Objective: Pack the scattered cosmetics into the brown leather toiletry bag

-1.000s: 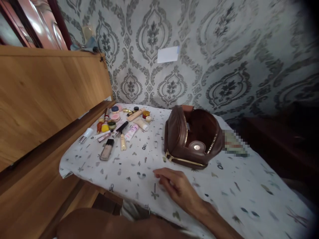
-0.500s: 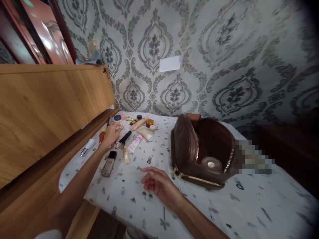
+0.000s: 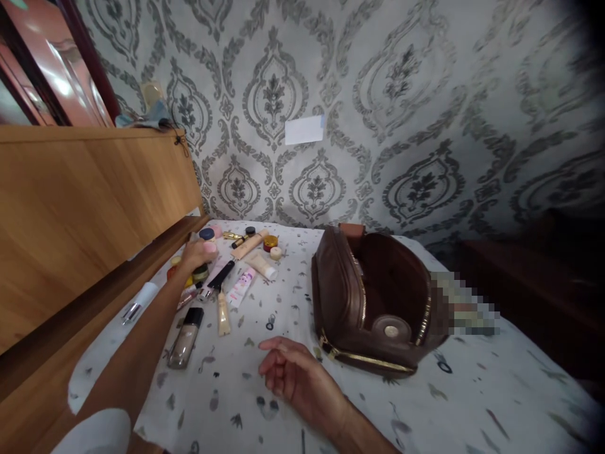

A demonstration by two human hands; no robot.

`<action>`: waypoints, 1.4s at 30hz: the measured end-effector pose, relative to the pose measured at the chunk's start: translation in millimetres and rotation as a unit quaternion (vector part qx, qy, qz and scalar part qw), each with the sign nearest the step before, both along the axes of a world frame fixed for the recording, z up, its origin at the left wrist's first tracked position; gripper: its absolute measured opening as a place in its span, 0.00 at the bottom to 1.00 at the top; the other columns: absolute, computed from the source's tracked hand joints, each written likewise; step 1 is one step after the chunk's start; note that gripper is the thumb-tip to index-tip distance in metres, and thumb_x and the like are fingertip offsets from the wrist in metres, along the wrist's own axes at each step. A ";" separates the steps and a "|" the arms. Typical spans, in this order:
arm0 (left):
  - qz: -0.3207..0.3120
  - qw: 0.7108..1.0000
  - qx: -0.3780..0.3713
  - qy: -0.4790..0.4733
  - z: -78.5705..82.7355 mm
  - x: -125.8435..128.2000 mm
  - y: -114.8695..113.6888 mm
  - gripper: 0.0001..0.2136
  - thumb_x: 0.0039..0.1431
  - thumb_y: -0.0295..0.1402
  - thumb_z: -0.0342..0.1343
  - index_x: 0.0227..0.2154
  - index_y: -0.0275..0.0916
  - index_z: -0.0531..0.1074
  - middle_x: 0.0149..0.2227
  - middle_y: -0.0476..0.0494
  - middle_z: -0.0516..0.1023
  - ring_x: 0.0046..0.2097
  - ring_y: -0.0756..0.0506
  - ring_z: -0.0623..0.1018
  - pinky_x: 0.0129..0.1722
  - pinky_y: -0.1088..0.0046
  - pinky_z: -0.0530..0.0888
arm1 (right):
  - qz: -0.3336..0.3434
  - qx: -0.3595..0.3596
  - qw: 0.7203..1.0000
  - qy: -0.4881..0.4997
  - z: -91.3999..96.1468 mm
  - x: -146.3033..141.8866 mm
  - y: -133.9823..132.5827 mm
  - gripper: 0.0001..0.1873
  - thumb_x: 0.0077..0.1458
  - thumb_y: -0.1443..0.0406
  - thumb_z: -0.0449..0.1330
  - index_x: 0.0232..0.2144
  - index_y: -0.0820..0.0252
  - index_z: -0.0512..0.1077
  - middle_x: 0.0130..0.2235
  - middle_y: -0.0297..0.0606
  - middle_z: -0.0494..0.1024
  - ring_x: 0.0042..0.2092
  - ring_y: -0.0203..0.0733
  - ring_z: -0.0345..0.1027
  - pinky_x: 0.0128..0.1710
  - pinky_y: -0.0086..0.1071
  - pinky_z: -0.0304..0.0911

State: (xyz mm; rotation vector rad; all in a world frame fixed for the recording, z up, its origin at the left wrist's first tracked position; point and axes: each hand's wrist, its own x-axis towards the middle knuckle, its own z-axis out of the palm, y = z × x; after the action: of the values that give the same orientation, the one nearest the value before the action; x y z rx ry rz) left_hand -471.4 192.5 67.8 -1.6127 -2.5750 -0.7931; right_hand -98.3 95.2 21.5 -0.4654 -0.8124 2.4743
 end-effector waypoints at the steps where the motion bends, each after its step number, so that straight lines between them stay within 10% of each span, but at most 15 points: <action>1: 0.008 0.999 0.029 -0.032 2.7 3.4 -2.3 0.23 0.46 0.46 0.64 0.39 0.33 0.72 0.45 0.32 0.79 0.54 0.29 0.73 0.52 0.58 0.69 | -0.005 0.000 1.000 0.002 0.5 0.8 1.2 0.18 0.47 0.58 0.70 0.36 0.66 0.80 0.28 0.42 0.81 0.26 0.34 0.72 0.24 0.23 0.58; 9: -0.098 0.913 0.181 -0.352 0.1 93.4 -42.4 0.26 0.64 0.52 0.42 0.50 0.37 0.70 0.44 0.38 0.80 0.44 0.42 0.80 0.39 0.68 0.77 | -0.033 -0.021 0.999 0.010 0.1 2.3 8.2 0.18 0.44 0.61 0.74 0.36 0.66 0.80 0.29 0.39 0.82 0.27 0.32 0.72 0.28 0.23 0.62; 13: -0.178 0.661 0.180 -0.707 -0.6 153.9 -63.5 0.21 0.62 0.48 0.49 0.47 0.36 0.72 0.39 0.39 0.82 0.37 0.43 0.81 0.33 0.71 0.76 | -0.043 -0.014 0.999 0.017 -1.3 2.2 7.9 0.20 0.46 0.62 0.73 0.42 0.65 0.78 0.36 0.42 0.83 0.34 0.35 0.76 0.30 0.24 0.65; 17: -0.195 0.606 0.143 -0.758 8.6 192.7 -74.3 0.22 0.63 0.49 0.47 0.47 0.36 0.72 0.38 0.38 0.82 0.36 0.41 0.82 0.31 0.69 0.76 | -0.059 -0.004 0.998 0.034 0.1 4.2 9.0 0.22 0.49 0.61 0.71 0.47 0.61 0.76 0.42 0.42 0.82 0.41 0.40 0.77 0.33 0.26 0.68; 29: -0.133 0.617 0.143 -0.763 -30.0 223.0 -74.8 0.24 0.61 0.53 0.46 0.40 0.38 0.74 0.37 0.43 0.83 0.43 0.40 0.81 0.42 0.66 0.77 | -0.095 -0.001 0.994 0.063 4.5 12.0 18.2 0.21 0.54 0.59 0.67 0.50 0.56 0.72 0.49 0.41 0.80 0.51 0.45 0.74 0.40 0.32 0.69; 37: -0.308 0.770 0.146 -0.539 -35.2 227.5 -88.7 0.20 0.52 0.44 0.63 0.45 0.38 0.77 0.46 0.41 0.80 0.50 0.38 0.77 0.51 0.66 0.72 | -0.095 -0.027 0.993 0.064 -3.9 8.9 24.6 0.18 0.50 0.55 0.70 0.40 0.55 0.75 0.41 0.35 0.81 0.45 0.40 0.75 0.43 0.33 0.71; 42: -0.361 0.865 0.116 -0.330 -16.3 231.5 -107.8 0.20 0.61 0.40 0.55 0.55 0.43 0.71 0.53 0.39 0.75 0.54 0.37 0.74 0.55 0.61 0.69 | -0.113 -0.040 0.991 0.065 -0.9 10.9 25.4 0.17 0.52 0.58 0.69 0.43 0.54 0.75 0.41 0.33 0.81 0.42 0.37 0.75 0.46 0.32 0.73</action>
State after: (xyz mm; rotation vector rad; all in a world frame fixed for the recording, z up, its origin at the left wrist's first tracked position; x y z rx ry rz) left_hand -239.9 84.7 51.5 -2.5841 -1.9484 -1.9029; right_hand -87.4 120.6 20.6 -0.3959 -0.5752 2.3048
